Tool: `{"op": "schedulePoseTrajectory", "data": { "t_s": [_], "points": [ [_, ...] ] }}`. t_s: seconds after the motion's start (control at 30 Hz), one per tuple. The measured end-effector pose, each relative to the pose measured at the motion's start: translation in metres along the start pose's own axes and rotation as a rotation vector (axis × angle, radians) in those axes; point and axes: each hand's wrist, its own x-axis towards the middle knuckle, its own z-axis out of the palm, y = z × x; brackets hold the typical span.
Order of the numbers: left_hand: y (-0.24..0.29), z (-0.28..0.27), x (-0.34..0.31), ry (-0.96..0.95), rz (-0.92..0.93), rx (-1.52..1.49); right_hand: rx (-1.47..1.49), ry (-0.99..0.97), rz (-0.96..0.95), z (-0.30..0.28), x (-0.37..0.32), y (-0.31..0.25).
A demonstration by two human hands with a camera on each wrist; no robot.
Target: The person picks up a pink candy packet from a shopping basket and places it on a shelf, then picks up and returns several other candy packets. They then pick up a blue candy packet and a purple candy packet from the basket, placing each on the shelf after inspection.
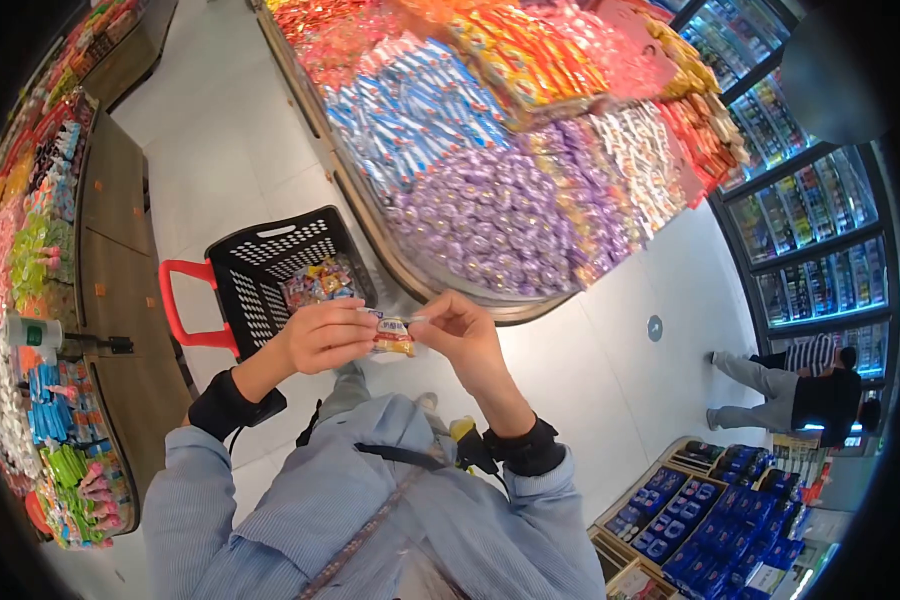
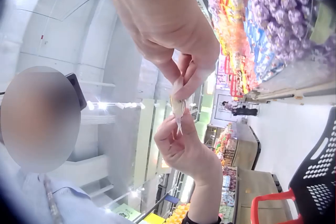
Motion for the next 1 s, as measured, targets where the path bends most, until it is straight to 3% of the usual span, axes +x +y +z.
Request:
{"op": "schedulePoseTrajectory", "data": {
  "t_s": [0.1,0.23,0.47,0.7,1.0],
  "points": [
    [0.023,0.038,0.031,-0.026,0.049,-0.041,0.001,0.015,-0.081,-0.044,-0.039,-0.004],
    [0.043,0.088,0.063,-0.027,0.094,-0.091,0.054,0.099,-0.038,-0.084,-0.084,-0.023],
    [0.048,0.152,0.120,-0.030,0.154,-0.202,0.065,0.169,-0.151,-0.146,-0.121,-0.047],
    [0.014,0.206,0.156,-0.086,0.184,-0.250,0.097,0.197,-0.170,-0.208,-0.107,-0.062],
    [-0.062,0.262,0.221,-0.158,0.187,-0.118,0.001,0.100,0.006,-0.306,-0.024,-0.100]
  ]
}}
